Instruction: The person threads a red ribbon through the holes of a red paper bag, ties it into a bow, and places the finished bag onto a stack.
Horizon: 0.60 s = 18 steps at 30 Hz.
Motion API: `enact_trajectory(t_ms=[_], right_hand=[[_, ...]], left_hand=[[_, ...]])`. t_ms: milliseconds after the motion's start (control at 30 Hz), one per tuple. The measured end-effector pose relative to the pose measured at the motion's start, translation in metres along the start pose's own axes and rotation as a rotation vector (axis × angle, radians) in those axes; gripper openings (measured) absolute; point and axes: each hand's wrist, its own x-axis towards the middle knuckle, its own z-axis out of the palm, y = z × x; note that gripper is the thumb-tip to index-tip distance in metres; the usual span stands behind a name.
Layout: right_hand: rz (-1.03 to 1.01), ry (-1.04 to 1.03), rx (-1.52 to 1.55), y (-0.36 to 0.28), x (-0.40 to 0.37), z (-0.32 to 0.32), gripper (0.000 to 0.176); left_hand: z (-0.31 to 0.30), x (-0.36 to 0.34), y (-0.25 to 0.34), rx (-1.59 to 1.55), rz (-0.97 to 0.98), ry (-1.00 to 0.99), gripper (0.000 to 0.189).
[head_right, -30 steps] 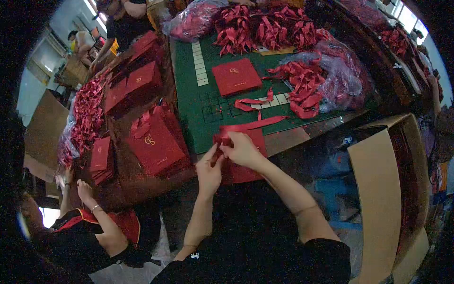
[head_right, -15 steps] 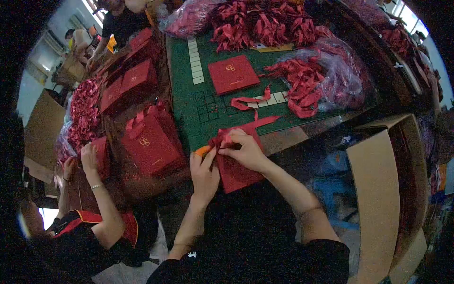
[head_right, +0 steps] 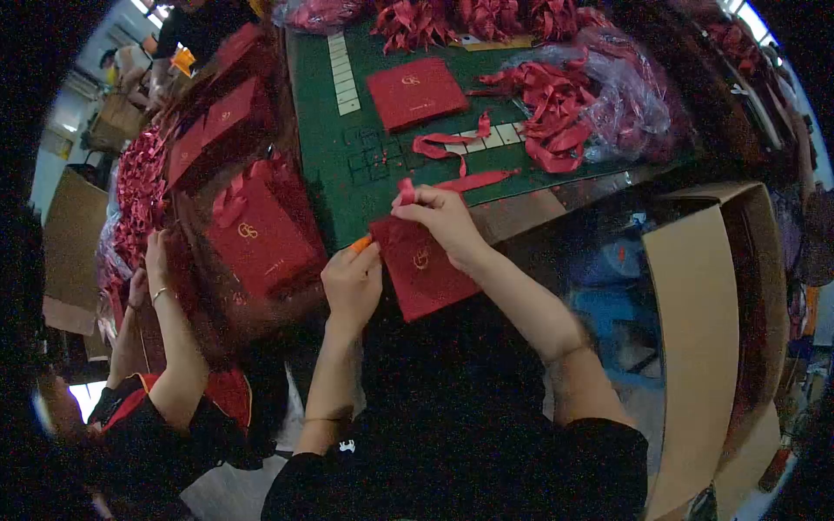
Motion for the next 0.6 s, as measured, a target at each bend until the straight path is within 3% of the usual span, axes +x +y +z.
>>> enact_trajectory(t_ms=[267, 367, 533, 600], right_hand=[[-0.099, 0.133, 0.050, 0.006, -0.003, -0.006, 0.010], [-0.088, 0.182, 0.152, 0.000, -0.007, -0.005, 0.008], [-0.261, 0.239, 0.171, 0.017, -0.003, -0.011, 0.012], [-0.350, 0.230, 0.181, 0.018, -0.006, -0.009, 0.015]], left_hand=[[-0.010, -0.014, -0.005, -0.239, -0.135, -0.009, 0.015], [-0.033, -0.020, -0.008, -0.093, -0.065, 0.029, 0.015], [-0.063, -0.042, -0.006, 0.016, -0.204, -0.005, 0.012], [-0.062, -0.048, -0.001, 0.201, -0.205, -0.060, 0.019]])
